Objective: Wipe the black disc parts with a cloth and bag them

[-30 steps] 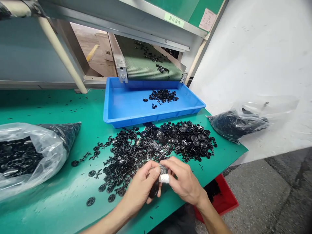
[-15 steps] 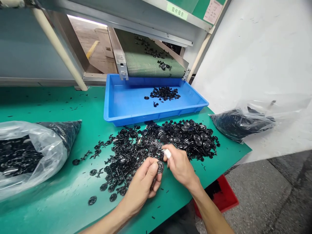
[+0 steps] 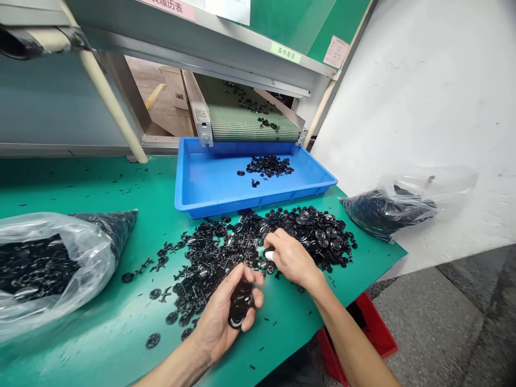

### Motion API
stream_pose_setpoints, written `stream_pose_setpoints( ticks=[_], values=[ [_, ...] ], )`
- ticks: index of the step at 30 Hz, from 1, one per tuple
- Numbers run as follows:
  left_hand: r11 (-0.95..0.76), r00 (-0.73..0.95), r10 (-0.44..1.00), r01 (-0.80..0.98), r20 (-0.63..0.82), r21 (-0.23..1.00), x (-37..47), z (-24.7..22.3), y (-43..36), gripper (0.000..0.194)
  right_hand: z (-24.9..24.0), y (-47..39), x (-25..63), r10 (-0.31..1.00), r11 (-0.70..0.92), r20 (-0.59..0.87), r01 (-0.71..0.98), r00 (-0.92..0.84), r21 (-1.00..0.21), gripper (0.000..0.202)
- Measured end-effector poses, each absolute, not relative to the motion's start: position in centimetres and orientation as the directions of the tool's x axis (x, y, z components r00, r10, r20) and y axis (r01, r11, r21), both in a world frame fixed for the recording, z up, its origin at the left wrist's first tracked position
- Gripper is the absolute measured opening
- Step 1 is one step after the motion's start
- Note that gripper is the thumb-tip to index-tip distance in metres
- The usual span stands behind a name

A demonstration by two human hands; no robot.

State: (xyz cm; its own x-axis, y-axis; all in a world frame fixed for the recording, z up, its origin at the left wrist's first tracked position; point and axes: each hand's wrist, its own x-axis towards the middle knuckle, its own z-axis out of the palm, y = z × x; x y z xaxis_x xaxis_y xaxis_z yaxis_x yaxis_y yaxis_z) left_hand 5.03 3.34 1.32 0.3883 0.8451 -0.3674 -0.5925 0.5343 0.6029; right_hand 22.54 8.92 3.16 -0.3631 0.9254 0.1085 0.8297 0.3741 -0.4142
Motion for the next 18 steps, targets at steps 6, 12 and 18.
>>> stream_pose_setpoints(
  ticks=[6,12,18],
  values=[
    [0.605,0.430,0.792,-0.463,-0.433,0.647,5.2,1.4,3.6,0.027,3.2,6.3,23.4,0.879,0.477,0.311,0.627,-0.362,-0.616,0.025],
    [0.596,0.404,0.799,-0.430,-0.446,0.678,5.5,1.2,3.6,0.032,3.0,2.9,22.8,0.830,0.550,0.352,0.531,-0.432,-0.644,0.033],
    [0.564,0.414,0.808,-0.335,-0.420,0.754,5.5,0.9,3.3,0.030,3.4,2.4,23.1,0.908,0.376,0.211,0.484,-0.361,-0.790,0.037]
  ],
)
